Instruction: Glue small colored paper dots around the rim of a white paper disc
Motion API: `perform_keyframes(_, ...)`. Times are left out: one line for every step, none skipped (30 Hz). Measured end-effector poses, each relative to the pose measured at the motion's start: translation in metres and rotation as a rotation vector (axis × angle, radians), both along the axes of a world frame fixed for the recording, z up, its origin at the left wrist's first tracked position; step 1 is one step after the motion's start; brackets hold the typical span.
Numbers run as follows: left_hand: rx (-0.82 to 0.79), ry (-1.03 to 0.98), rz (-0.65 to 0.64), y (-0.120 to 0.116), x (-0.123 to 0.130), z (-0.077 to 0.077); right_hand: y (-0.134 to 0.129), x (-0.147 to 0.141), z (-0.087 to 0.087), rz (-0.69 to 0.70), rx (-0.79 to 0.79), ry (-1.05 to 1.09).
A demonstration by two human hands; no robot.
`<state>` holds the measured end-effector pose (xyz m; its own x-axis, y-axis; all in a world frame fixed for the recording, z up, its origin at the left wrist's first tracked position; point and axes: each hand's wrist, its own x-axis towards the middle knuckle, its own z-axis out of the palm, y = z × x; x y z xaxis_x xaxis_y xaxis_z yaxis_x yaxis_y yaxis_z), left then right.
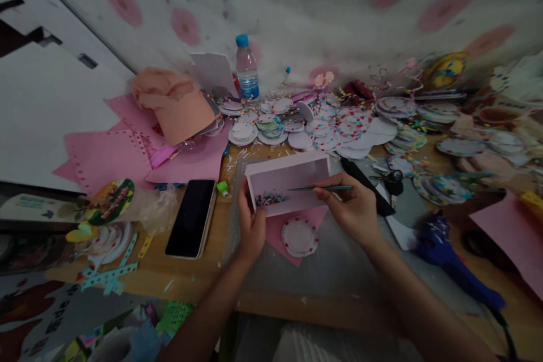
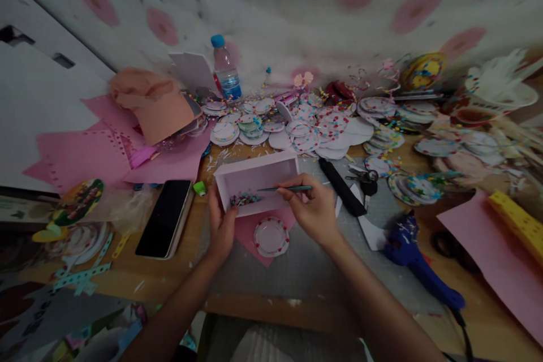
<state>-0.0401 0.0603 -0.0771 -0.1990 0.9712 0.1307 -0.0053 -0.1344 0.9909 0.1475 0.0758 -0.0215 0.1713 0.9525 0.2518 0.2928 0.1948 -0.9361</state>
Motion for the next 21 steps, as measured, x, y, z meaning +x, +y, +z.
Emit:
perform_keyframes(-0.003, -0.002, 0.0, 0.0, 0.0, 0.0, 0.0, -0.001, -0.001, 0.005, 0.003, -0.025)
perform_keyframes(-0.006, -0.004, -0.001, 0.0, 0.0, 0.0, 0.001, -0.002, -0.002, 0.011, 0.001, -0.047)
perform_keyframes(-0.008, -0.007, -0.001, 0.0, 0.0, 0.0, 0.001, -0.002, -0.003, 0.018, -0.002, -0.069)
perform_keyframes(-0.006, -0.009, -0.002, 0.0, 0.0, 0.001, 0.001, -0.003, -0.004, 0.028, -0.006, -0.088)
perform_keyframes(-0.003, -0.012, -0.002, 0.001, 0.0, 0.001, 0.002, -0.004, -0.006, 0.037, -0.007, -0.103)
perform_keyframes(0.0, -0.016, -0.004, 0.001, 0.0, 0.0, 0.002, -0.004, -0.007, 0.049, -0.009, -0.114)
perform_keyframes(0.005, -0.02, -0.006, 0.001, -0.001, 0.0, 0.002, -0.004, -0.008, 0.062, -0.009, -0.12)
perform_keyframes(0.009, -0.024, -0.009, 0.001, -0.001, 0.0, 0.003, -0.005, -0.009, 0.078, -0.007, -0.121)
perform_keyframes(0.015, -0.027, -0.012, 0.001, -0.001, -0.001, 0.003, -0.005, -0.01, 0.098, -0.004, -0.118)
perform_keyframes(0.018, -0.03, -0.016, 0.001, -0.001, -0.001, 0.003, -0.006, -0.011, 0.118, -0.002, -0.116)
perform_keyframes(0.018, -0.035, -0.018, 0.001, -0.002, -0.002, 0.003, -0.007, -0.012, 0.135, -0.001, -0.115)
perform_keyframes(0.017, -0.042, -0.021, 0.001, -0.002, -0.002, 0.003, -0.008, -0.012, 0.143, -0.002, -0.111)
perform_keyframes(0.016, -0.051, -0.023, 0.001, -0.002, -0.003, 0.003, -0.009, -0.012, 0.14, -0.003, -0.104)
perform_keyframes(0.016, -0.062, -0.024, 0.002, -0.002, -0.003, 0.004, -0.01, -0.011, 0.13, -0.008, -0.095)
perform_keyframes(0.016, -0.072, -0.025, 0.002, -0.001, -0.003, 0.004, -0.011, -0.011, 0.115, -0.013, -0.084)
perform_keyframes(0.018, -0.078, -0.025, 0.002, -0.001, -0.003, 0.005, -0.012, -0.01, 0.097, -0.018, -0.073)
perform_keyframes(0.02, -0.08, -0.019, 0.002, -0.001, -0.003, 0.006, -0.012, -0.01, 0.082, -0.021, -0.065)
perform_keyframes(0.02, -0.078, -0.014, 0.002, -0.001, -0.002, 0.007, -0.013, -0.01, 0.071, -0.027, -0.064)
perform_keyframes(0.017, -0.073, -0.009, 0.003, -0.001, -0.002, 0.008, -0.014, -0.01, 0.065, -0.033, -0.07)
perform_keyframes(0.012, -0.067, -0.005, 0.003, -0.001, -0.002, 0.008, -0.014, -0.01, 0.06, -0.038, -0.08)
perform_keyframes(0.009, -0.062, -0.001, 0.003, -0.001, -0.002, 0.009, -0.015, -0.01, 0.055, -0.041, -0.093)
